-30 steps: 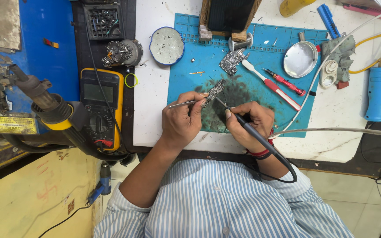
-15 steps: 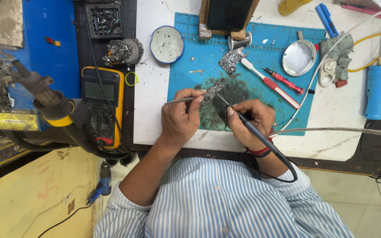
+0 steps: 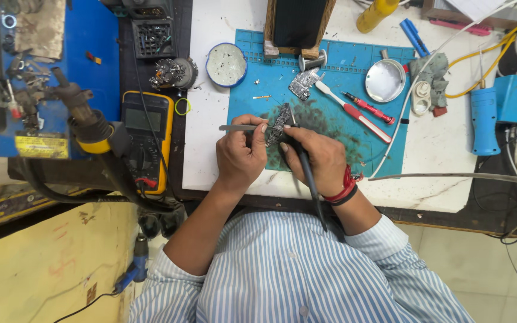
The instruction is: The person holds a small circuit board with tweezers and uses a soldering iron to apply heat to specific points on the board. The person repeatedly adjusts the board's position and applies solder to different areas while maintaining a steady hand.
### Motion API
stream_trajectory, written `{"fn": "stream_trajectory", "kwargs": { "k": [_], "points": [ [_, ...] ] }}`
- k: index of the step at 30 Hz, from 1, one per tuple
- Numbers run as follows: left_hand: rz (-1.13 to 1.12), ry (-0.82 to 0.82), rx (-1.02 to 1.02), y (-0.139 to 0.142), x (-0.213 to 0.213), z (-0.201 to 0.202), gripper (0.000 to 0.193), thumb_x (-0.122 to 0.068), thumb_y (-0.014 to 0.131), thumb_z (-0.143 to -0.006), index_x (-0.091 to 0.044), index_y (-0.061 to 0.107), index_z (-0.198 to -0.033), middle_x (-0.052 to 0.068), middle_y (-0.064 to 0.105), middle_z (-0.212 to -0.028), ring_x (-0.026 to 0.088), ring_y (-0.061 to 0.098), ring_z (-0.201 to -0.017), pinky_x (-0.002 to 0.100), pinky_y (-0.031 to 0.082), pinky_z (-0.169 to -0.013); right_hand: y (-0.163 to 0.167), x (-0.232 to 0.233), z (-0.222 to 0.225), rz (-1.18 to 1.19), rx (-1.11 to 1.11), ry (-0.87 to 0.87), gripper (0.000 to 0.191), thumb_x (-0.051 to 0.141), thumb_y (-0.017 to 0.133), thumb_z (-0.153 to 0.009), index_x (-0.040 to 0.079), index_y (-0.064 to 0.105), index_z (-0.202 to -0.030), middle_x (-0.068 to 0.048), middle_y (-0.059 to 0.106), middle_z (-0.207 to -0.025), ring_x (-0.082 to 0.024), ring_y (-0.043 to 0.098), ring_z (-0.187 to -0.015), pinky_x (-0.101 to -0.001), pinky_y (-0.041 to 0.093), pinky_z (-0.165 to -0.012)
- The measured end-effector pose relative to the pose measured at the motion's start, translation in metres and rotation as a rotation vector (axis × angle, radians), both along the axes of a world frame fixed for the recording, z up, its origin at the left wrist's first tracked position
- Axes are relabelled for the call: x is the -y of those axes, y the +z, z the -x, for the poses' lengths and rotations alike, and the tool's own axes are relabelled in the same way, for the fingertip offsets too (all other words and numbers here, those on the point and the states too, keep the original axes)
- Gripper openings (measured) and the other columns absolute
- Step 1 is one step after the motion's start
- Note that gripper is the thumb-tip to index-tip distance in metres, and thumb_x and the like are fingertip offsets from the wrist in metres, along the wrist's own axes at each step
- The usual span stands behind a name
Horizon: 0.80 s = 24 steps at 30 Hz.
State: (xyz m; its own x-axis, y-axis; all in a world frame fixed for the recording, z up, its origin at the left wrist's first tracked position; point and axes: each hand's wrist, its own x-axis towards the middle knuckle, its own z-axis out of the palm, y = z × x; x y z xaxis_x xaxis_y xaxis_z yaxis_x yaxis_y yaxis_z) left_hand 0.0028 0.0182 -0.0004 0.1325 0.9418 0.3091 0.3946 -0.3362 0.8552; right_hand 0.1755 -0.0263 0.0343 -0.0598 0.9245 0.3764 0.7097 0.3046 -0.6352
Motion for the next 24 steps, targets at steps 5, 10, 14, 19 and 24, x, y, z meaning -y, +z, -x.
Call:
{"fn": "stream_trajectory", "kwargs": {
  "k": [5, 10, 14, 19, 24],
  "points": [
    [0.142, 0.054, 0.126, 0.001, -0.003, 0.002, 0.009, -0.009, 0.066, -0.105, -0.002, 0.062, -0.109, 0.008, 0.076, -0.089, 0.013, 0.067, -0.063, 0.028, 0.051, -0.056, -0.003, 0.002, -0.002, 0.017, -0.075, -0.026, 0.031, 0.012, 0.081, -0.089, 0.006, 0.07, -0.118, -0.013, 0.076, -0.102, -0.027, 0.075, -0.081, -0.0333, 0.058, -0.071],
    [0.144, 0.132, 0.464, 0.004, -0.047, 0.014, 0.009, -0.006, 0.06, -0.108, 0.0, 0.057, -0.113, 0.012, 0.076, -0.109, 0.006, 0.061, -0.067, 0.021, 0.052, -0.058, -0.006, 0.002, -0.005, -0.002, -0.119, -0.016, 0.032, 0.013, 0.081, -0.09, 0.004, 0.069, -0.118, -0.012, 0.077, -0.103, -0.026, 0.077, -0.084, -0.0322, 0.059, -0.073],
    [0.103, 0.168, 0.574, 0.009, -0.078, 0.016, 0.011, -0.006, 0.06, -0.107, 0.001, 0.056, -0.114, 0.014, 0.076, -0.111, 0.005, 0.061, -0.068, 0.02, 0.051, -0.058, -0.007, 0.0, -0.004, 0.01, -0.119, -0.015, 0.032, 0.013, 0.082, -0.089, 0.004, 0.07, -0.116, -0.011, 0.077, -0.099, -0.025, 0.076, -0.079, -0.0324, 0.058, -0.071],
    [0.078, 0.19, 0.573, 0.011, -0.087, 0.009, 0.009, -0.006, 0.06, -0.108, 0.001, 0.056, -0.112, 0.015, 0.077, -0.111, 0.004, 0.062, -0.067, 0.019, 0.05, -0.056, -0.007, 0.0, -0.005, 0.035, -0.129, -0.013, 0.032, 0.013, 0.081, -0.088, 0.004, 0.07, -0.116, -0.01, 0.077, -0.098, -0.024, 0.075, -0.077, -0.0317, 0.058, -0.069],
    [0.042, 0.168, 0.545, 0.009, -0.084, 0.009, 0.008, -0.004, 0.06, -0.108, 0.002, 0.056, -0.112, 0.016, 0.077, -0.112, 0.006, 0.068, -0.076, 0.02, 0.05, -0.054, -0.008, -0.001, -0.004, 0.035, -0.122, -0.006, 0.032, 0.014, 0.082, -0.089, 0.004, 0.07, -0.116, -0.01, 0.077, -0.098, -0.024, 0.075, -0.078, -0.0316, 0.058, -0.069]
  ]
}}
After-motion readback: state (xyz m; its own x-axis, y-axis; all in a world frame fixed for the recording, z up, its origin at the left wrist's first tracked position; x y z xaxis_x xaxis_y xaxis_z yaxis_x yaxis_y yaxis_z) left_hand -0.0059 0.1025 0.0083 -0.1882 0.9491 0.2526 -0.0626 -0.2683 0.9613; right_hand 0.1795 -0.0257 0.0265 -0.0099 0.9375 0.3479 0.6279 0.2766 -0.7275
